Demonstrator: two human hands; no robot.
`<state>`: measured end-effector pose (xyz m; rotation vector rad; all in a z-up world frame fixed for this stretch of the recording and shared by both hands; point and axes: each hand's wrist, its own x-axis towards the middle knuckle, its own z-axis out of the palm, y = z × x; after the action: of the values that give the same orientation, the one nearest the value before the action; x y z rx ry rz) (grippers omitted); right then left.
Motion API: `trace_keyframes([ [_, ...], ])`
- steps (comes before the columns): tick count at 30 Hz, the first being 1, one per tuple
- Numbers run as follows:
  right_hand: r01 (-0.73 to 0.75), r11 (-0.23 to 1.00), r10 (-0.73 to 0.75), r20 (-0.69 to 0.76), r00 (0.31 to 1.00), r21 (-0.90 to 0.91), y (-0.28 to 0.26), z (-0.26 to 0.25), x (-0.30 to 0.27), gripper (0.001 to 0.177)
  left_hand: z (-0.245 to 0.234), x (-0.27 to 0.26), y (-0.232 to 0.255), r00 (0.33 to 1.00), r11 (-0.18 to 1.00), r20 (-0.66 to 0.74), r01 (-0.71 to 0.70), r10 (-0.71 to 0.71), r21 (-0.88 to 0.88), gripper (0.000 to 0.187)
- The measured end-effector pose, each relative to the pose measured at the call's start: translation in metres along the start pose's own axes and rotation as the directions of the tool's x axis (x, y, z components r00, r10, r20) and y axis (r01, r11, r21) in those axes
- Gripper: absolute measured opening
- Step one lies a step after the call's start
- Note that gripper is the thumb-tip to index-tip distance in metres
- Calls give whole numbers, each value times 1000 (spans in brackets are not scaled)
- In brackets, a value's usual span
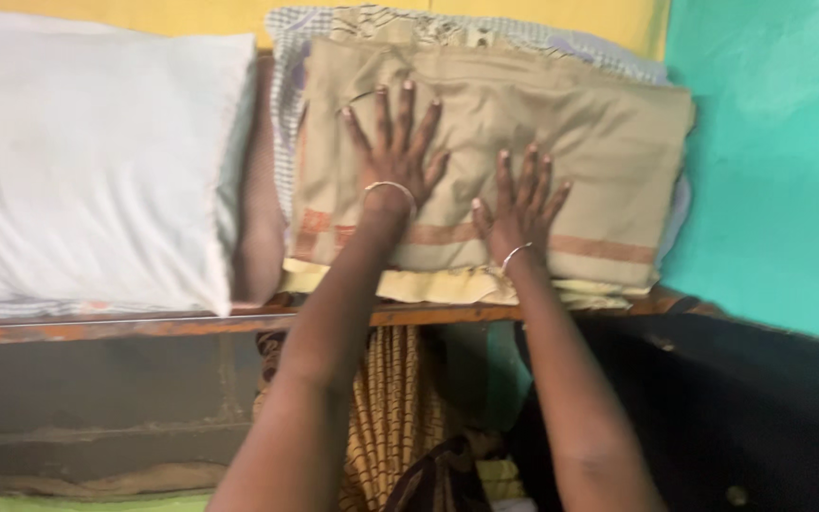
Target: The person unties a large white sack, adjusts a yellow bag, moves a folded mat, pulls back a black curtain to access a shelf with medicine and various containers, then smooths a beige pillow and white pillow on a bed, and finally moves items including a broom and a package of diapers.
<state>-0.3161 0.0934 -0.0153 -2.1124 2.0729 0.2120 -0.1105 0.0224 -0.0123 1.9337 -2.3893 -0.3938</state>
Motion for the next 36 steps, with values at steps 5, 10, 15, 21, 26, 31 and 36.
trace_keyframes([
  [5, -231, 960, 249, -109, 962, 160, -51, 7, -22, 78, -31, -49, -39, 973, 976, 122, -179, 194, -122, 71],
  [10, 45, 899, 134, -371, 919, 436, -172, 2, -40, 73, -57, -83, -191, 999, 998, -35, 38, -40, -51, 99],
  [15, -46, 562, 82, 0, 997, 826, -317, 3, -9, 60, -115, -136, -351, 929, 928, 80, 367, -362, -63, 77],
  [21, -11, 844, 142, -204, 969, 537, -408, 27, 23, 100, -84, -157, -393, 908, 910, 121, 378, -400, 172, 82],
  [26, -380, 799, 445, -32, 895, 466, -466, 1, 49, 120, -55, -161, -398, 922, 913, 42, 372, -384, 167, 81],
  [31, -409, 710, 504, -8, 864, 574, -468, 1, 48, 117, -54, -160, -403, 939, 938, 17, 341, -343, 64, 79],
  [36, -210, 626, 469, -147, 871, 751, -451, 22, 47, 102, -51, -159, -405, 938, 936, 33, 342, -345, 88, 78],
])
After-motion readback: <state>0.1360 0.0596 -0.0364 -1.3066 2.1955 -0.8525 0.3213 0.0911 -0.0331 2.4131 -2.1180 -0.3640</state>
